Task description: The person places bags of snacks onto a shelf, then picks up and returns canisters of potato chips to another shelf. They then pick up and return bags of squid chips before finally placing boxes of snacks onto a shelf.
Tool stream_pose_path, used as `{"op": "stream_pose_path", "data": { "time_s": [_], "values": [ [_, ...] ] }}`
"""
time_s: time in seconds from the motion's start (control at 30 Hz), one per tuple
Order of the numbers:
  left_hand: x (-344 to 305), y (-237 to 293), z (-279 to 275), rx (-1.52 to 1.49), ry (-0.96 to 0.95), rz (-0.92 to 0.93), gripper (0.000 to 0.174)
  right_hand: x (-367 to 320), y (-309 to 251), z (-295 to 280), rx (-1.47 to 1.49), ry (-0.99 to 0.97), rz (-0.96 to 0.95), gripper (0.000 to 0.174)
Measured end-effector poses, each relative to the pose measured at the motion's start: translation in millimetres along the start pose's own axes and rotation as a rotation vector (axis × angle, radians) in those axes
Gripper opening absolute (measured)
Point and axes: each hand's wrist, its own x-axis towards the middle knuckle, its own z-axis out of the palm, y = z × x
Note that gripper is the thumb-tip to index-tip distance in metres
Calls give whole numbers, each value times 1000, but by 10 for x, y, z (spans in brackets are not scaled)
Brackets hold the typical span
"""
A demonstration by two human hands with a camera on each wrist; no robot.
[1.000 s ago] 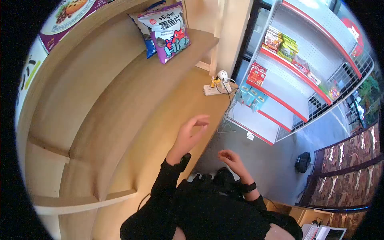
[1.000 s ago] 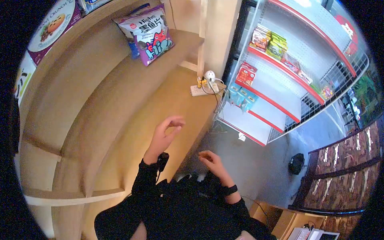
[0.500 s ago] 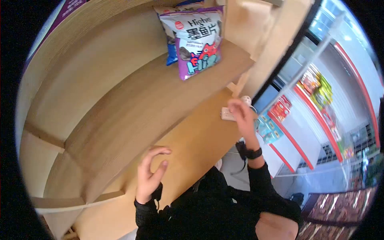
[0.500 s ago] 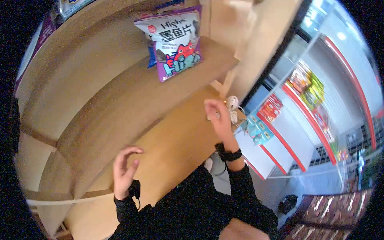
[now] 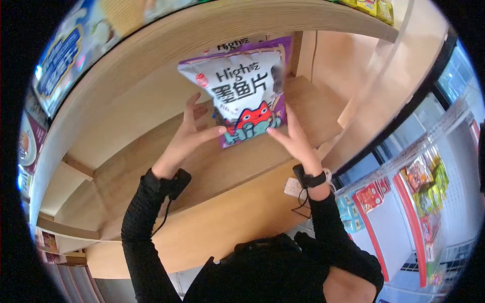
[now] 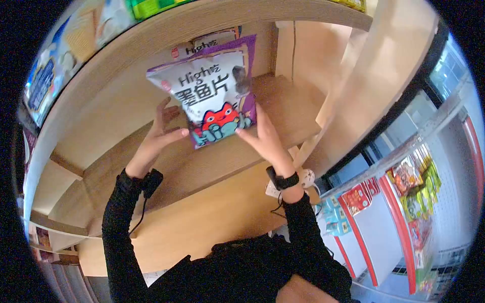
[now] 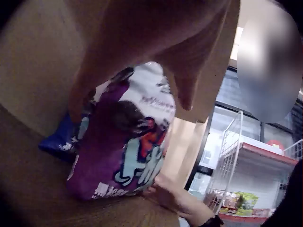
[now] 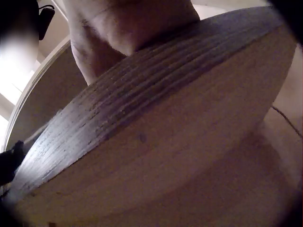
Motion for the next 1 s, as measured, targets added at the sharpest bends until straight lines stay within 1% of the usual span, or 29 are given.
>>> {"op": "stream_pose_path", "data": {
  "time_s": [0.03, 0.07, 0.1, 0.13, 0.2, 0.27, 0.3, 0.37, 0.4, 0.43, 0.5, 0.53, 0.57, 0.6, 0.63, 0.67, 0.7, 0.73, 0.77, 0.8, 0.83, 0.87, 0.9, 0.97, 1.0],
  "values": [
    [84, -79, 78, 9, 10, 0, 93, -16, 12, -10, 17, -49, -25, 81],
    [164, -127, 145, -82, -14, -9, 99, -37, 74, -23, -30, -69, -38, 81],
    [267, -112, 197, -173, -33, -5, 106, -72, 95, -22, -19, -60, -6, 81],
    [287, -71, 201, -234, -90, -40, 108, -72, 65, -49, 26, -86, -46, 83],
    [351, -153, 213, -231, -47, -45, 107, 35, 21, -84, 93, -122, -100, 86],
    [283, -159, 253, -225, -20, -89, 106, 5, -6, -77, 172, -175, -81, 96],
    [250, -82, 304, -247, -9, -107, 104, -29, -37, -96, 187, -189, -76, 96],
    [221, 113, 409, -260, 8, -132, 102, -51, -85, -137, 389, -187, 38, 104],
    [199, 217, 467, -256, 14, -136, 100, -55, -47, -126, 505, -178, 46, 108],
    [172, 281, 506, -254, 20, -141, 98, -79, -39, -126, 516, -187, 52, 108],
    [124, 329, 545, -263, 21, -118, 99, -150, -33, -161, 627, -118, 191, 108],
    [95, 363, 552, -223, -24, -54, 101, -214, -41, -153, 754, -62, 246, 105],
    [68, 378, 548, -180, -68, 12, 102, -290, -7, -177, 757, -77, 241, 105],
    [55, 321, 499, -182, -125, 63, 103, -377, 53, -210, 785, -1, 257, 104],
    [65, 279, 479, -325, -140, 105, 99, -472, 123, -250, 813, 76, 275, 102],
    [85, 307, 418, -299, -92, 109, 95, -574, 224, -306, 819, 81, 242, 102],
    [124, 335, 363, -275, -46, 112, 91, -778, 497, -339, 827, 27, 300, 103],
    [195, 331, 341, -221, 111, 152, 80, -985, 776, -370, 831, -27, 357, 105],
    [292, 286, 348, -206, 289, 153, 74, -1058, 819, -445, 695, -53, 174, 106],
    [401, 118, 278, -104, 404, 147, 77, -1072, 766, -535, 778, -64, 202, 107],
    [517, -141, 176, 59, 423, 105, 81, -1085, 674, -643, 861, -74, 233, 107],
    [641, -397, 103, 222, 437, 64, 85, -1167, 633, -718, 796, -105, 320, 107],
    [760, -557, 96, 136, 393, -1, 95, -1195, 546, -767, 899, -53, 331, 105],
    [892, -708, 192, -4, 306, -101, 102, -1347, 535, -863, 767, -107, 391, 105],
    [936, -730, 213, 44, 256, -58, 104, -1420, 508, -924, 756, -107, 391, 105]
  ]
}}
